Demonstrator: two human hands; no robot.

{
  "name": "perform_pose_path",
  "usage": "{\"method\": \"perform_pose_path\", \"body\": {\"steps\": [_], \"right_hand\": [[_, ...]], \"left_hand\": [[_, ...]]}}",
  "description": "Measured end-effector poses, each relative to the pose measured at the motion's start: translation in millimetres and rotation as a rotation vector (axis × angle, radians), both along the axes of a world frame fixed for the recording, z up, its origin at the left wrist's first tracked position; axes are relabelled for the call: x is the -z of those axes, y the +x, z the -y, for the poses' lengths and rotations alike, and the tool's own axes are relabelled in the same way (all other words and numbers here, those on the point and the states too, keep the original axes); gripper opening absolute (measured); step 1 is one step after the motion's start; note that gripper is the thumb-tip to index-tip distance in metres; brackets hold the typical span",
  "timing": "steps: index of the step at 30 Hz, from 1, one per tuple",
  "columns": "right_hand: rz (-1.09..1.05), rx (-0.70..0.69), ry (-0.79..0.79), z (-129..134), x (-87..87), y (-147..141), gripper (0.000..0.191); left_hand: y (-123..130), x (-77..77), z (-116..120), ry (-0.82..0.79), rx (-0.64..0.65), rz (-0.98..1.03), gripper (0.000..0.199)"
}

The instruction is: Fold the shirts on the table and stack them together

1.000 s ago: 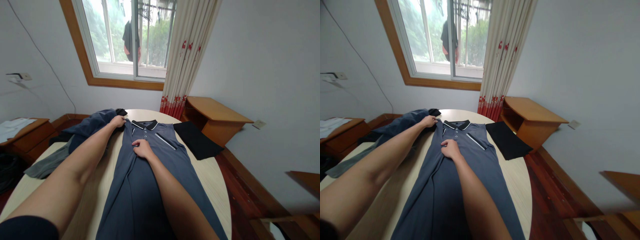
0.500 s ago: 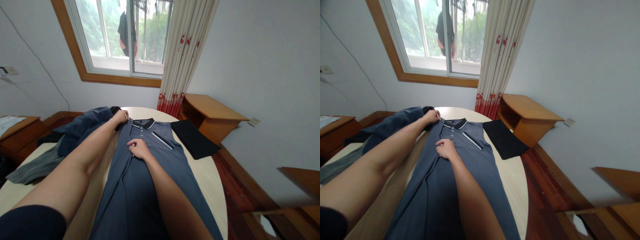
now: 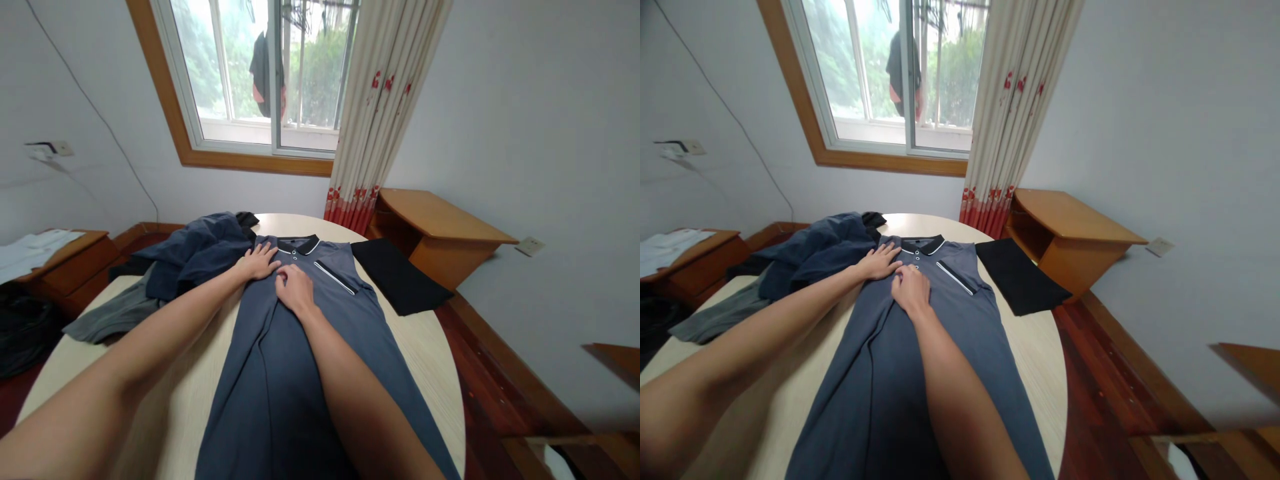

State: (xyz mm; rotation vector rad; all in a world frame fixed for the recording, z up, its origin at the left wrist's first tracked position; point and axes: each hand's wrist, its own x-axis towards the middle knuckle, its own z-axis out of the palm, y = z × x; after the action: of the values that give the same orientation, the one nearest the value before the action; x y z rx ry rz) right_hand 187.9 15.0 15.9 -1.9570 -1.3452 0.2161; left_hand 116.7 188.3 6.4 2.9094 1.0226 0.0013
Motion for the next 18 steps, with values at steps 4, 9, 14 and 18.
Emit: {"method": "perform_pose_path", "body": {"steps": [4,9,14,18], "right_hand": [[0.231,0.043,-0.089,4,4.5,3,0.04],[0.251,0.019,-0.268,-3,14.9,6,0.051],[0.27,0.024,-0.286,-19,14.6,11,0.055],[0.282,0.03,-0.292,-34,14.7,17,0.056]], "left_hand": [[2,11.3,-1,0.004,-0.031,0.007,0.073],[7,10.7,-17,0.008,-0.03,0.018,0.077],[10,9.8,-33,-0.007,-0.045,0.022,0.077],[15,8.5,-44,-0.004,-0.05,0.028,0.076]]}}
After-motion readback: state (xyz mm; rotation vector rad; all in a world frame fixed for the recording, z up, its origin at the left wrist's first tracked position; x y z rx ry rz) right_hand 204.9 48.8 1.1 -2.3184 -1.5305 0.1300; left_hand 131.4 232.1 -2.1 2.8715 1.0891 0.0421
